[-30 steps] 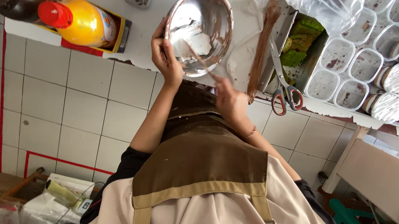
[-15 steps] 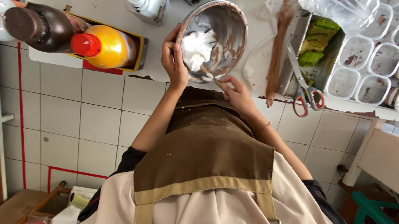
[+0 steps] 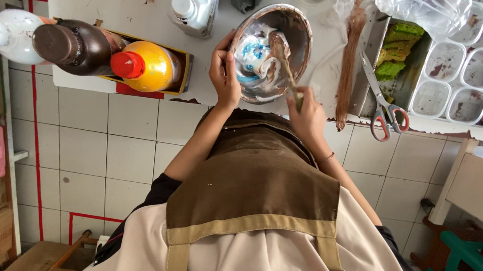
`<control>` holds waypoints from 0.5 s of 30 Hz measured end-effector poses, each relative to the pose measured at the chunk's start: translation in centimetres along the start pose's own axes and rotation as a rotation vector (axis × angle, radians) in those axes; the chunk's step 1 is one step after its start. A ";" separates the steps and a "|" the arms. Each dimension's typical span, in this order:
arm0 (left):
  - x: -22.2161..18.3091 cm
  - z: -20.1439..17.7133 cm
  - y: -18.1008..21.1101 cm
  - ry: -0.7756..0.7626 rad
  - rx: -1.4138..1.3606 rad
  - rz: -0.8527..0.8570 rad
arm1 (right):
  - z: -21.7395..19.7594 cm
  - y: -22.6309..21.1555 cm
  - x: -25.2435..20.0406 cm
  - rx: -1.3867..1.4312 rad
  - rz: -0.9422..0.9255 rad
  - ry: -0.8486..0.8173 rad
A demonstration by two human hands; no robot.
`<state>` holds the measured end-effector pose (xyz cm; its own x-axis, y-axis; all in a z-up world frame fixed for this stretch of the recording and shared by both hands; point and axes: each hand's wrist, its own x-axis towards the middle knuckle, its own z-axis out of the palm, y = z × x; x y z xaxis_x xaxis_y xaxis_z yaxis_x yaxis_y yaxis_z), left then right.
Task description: The person mixes a blue dye into a bowl of white frosting with a spatula, then transfers the mixture into a plastic piping bag and twists the end to secure it.
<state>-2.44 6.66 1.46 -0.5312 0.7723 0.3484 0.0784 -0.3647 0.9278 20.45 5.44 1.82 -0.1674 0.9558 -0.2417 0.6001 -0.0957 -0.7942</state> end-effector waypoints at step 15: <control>-0.7 1.4 0.4 0.079 0.027 -0.042 | 0.3 2.4 -2.7 -0.402 -0.412 0.191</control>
